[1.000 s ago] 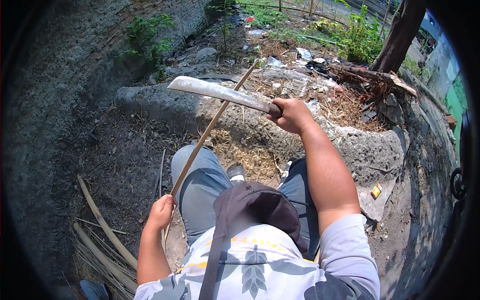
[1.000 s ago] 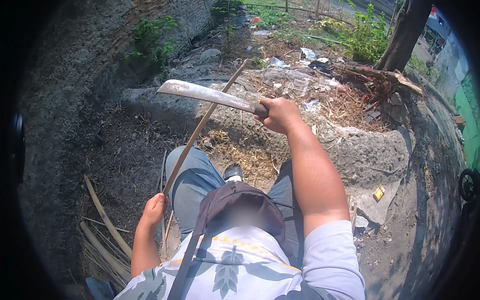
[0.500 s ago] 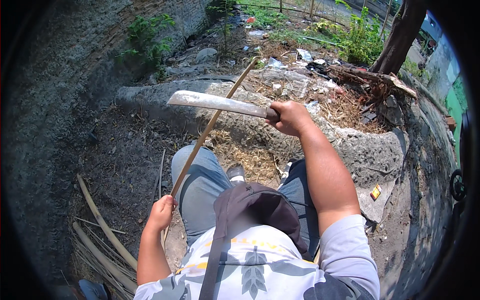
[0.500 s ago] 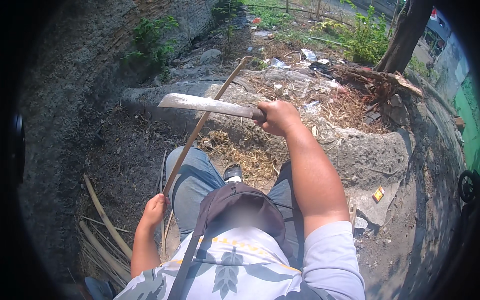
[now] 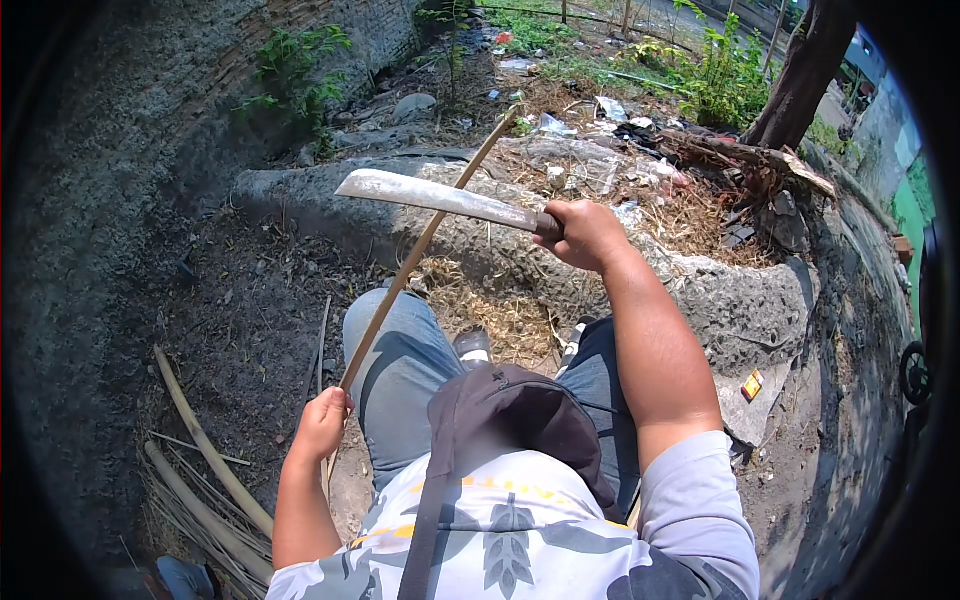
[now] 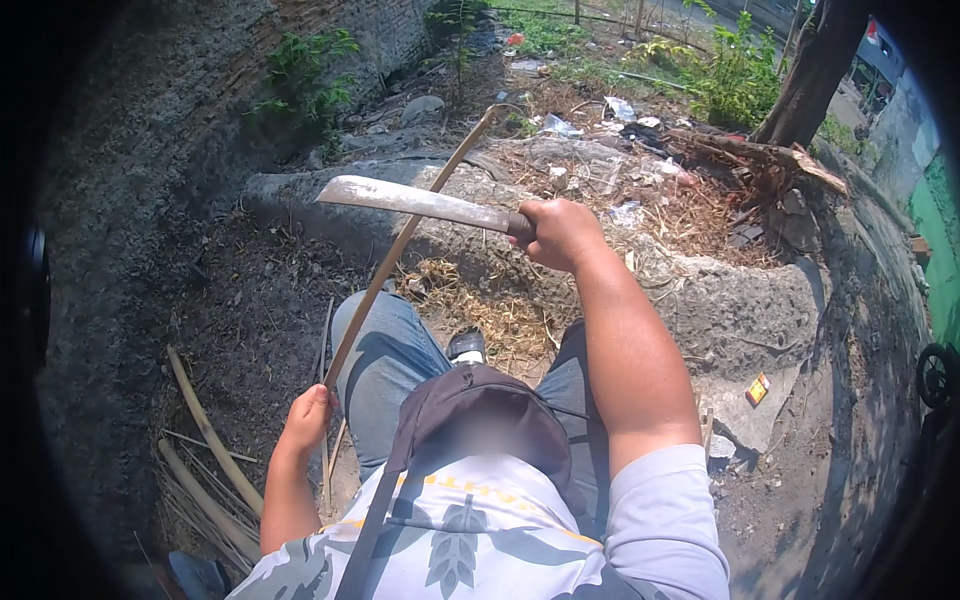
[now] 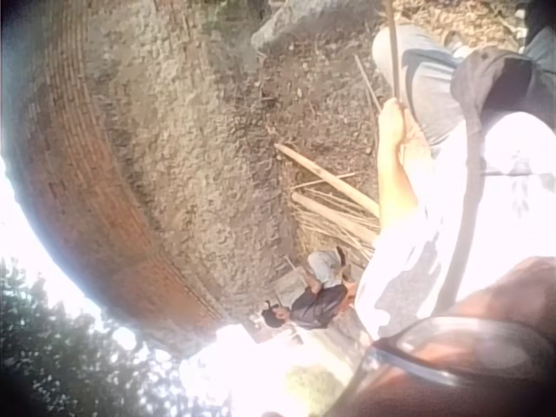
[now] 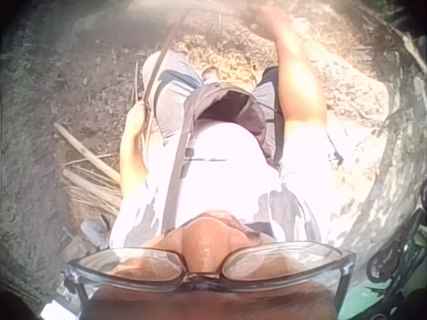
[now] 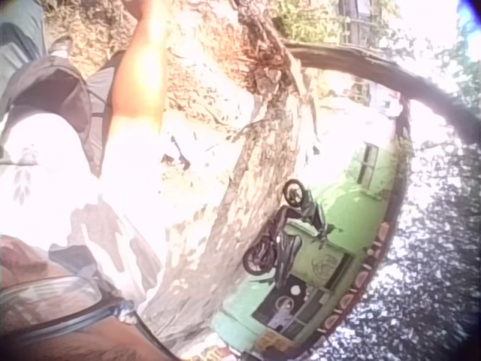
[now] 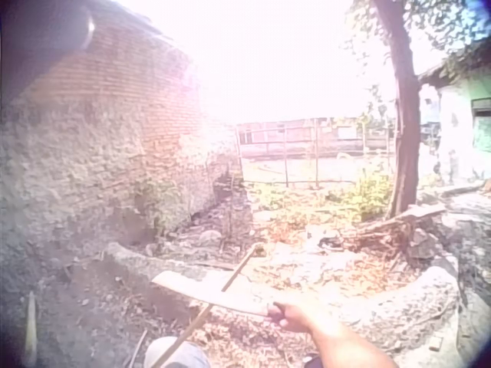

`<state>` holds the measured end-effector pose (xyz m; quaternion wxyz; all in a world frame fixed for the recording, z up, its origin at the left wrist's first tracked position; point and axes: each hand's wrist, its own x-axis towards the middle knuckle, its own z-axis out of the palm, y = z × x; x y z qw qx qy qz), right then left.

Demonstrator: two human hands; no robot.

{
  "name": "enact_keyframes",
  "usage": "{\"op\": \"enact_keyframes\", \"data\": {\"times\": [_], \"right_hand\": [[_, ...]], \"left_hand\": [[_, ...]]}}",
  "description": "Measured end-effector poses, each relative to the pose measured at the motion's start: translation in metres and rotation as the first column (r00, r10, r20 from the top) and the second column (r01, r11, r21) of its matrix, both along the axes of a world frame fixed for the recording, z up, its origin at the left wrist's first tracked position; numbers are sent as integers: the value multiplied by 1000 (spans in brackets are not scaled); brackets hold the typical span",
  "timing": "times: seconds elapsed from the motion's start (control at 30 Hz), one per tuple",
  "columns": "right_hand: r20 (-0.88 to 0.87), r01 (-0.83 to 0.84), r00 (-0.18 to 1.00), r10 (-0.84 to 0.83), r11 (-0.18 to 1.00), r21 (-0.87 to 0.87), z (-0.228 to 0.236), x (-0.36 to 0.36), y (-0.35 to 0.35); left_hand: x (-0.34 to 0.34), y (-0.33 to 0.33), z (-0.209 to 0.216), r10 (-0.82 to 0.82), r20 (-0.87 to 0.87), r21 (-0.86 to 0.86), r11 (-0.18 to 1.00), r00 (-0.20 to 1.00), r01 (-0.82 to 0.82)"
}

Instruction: The person uses a machete to shave and smooth the surface of a bamboo strip by running the blade along its length.

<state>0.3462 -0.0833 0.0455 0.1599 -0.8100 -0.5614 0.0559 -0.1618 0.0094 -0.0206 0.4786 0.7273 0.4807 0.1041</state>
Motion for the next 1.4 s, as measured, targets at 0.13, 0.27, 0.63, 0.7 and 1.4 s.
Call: {"op": "enact_keyframes", "data": {"times": [0.13,0.27,0.63,0.7,1.4], "right_hand": [[10,-16,1000,16,1000,-1,1,-1,-1],[19,-17,1000,17,1000,-5,2,-2,1],[15,-68,998,67,992,108,-7,-2,3],[15,-86,996,85,990,111,-5,-4,1],[-89,75,994,-68,994,81,-8,-4,12]], "left_hand": [[0,0,-3,1,12,4,1000,1000,-1],[-2,-1,-6,3,38,16,1000,999,-3],[53,13,22,-26,33,18,1000,999,25],[75,14,30,-68,-30,137,988,997,71],[136,2,43,-122,-64,313,940,990,136]]}}
